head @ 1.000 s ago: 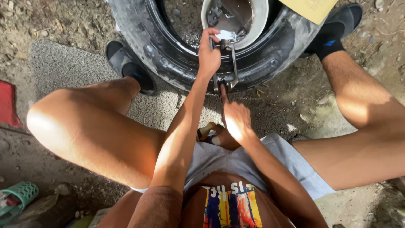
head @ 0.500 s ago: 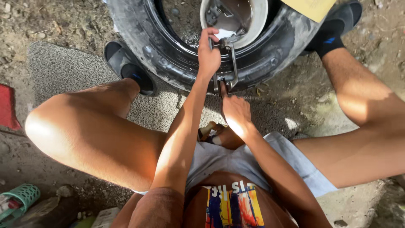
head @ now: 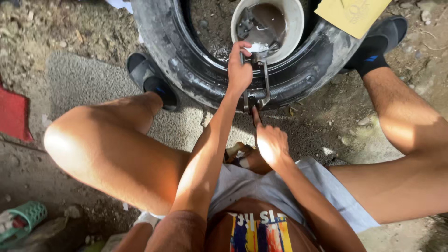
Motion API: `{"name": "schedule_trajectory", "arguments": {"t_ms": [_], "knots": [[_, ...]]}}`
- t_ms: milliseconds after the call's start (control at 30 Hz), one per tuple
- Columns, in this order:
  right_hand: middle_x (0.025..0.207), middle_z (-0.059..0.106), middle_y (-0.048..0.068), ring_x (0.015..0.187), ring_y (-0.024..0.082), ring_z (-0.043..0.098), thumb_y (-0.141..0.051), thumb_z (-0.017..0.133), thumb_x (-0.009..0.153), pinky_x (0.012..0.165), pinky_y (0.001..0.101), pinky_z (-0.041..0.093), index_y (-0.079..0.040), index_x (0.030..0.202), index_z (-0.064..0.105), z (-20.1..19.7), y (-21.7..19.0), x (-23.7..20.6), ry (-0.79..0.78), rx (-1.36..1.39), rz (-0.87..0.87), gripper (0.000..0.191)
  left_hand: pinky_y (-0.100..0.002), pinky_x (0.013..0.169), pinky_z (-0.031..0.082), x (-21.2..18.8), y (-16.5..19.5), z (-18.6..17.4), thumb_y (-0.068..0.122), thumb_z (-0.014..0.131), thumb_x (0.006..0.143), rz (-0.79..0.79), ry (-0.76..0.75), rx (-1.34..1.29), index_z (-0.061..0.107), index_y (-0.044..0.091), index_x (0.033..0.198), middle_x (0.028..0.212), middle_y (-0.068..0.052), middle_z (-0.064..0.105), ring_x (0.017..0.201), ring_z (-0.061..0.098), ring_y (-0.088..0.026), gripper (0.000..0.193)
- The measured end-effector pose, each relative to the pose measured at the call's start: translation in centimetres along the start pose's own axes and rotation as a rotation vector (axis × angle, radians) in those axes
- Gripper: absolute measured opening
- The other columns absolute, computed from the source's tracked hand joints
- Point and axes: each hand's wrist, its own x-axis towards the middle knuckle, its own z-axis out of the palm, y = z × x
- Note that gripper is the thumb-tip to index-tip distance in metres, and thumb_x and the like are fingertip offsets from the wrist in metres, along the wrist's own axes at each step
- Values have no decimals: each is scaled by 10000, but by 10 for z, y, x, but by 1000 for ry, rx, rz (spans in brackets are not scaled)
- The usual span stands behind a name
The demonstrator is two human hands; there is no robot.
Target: The person sits on the ground and uses a metal tool to scrape and clean the inner rim of a tire. They repeatedly dip the tool into a bucket of water and continue scraping the tire surface.
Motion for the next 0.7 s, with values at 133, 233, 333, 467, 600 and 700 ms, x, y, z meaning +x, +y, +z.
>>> {"name": "schedule_trajectory", "arguments": {"t_ms": [133,233,333,467,600,700], "knots": [[842,740,258,741,383,752,-26,447,993,729,512,608,-94,1679,72,2,-1,4,-141,98,93,785,-316,900,475,-1,-1,1,-192,420,671,-65,-14,-64,575,114,1169,964,-75,544,968,572,-229,605],[909,718,290,785,412,742,-100,551,911,758,528,591,-87,1651,29,9,1,3,-163,58,96,905,-321,929,446,0,-1,1,-199,414,652,-23,10,0,578,106,1163,956,-84,541,978,560,-236,617],[925,717,289,797,410,740,-35,553,871,713,527,605,-17,1643,38,19,5,7,-79,-23,2,929,-327,958,439,1,-1,0,-190,418,649,-21,12,8,577,106,1160,941,-78,557,991,571,-240,612],[929,738,256,818,403,744,-80,600,863,695,529,599,43,1238,379,28,6,17,9,-45,-38,452,-322,916,469,0,-1,0,-176,420,667,-29,4,-9,569,111,1169,956,-68,553,971,572,-237,598],[912,729,277,772,387,751,-11,558,874,685,501,598,63,1620,58,25,6,19,-133,-63,24,901,-340,969,449,1,-3,1,-184,424,649,-9,8,30,576,103,1154,929,-84,533,969,563,-253,600],[912,748,242,798,370,755,-31,579,885,656,497,607,101,1309,397,22,3,15,-23,-95,-44,480,-346,884,474,1,-4,1,-180,418,672,-70,-8,-33,581,106,1171,956,-73,537,968,572,-254,598]]}}
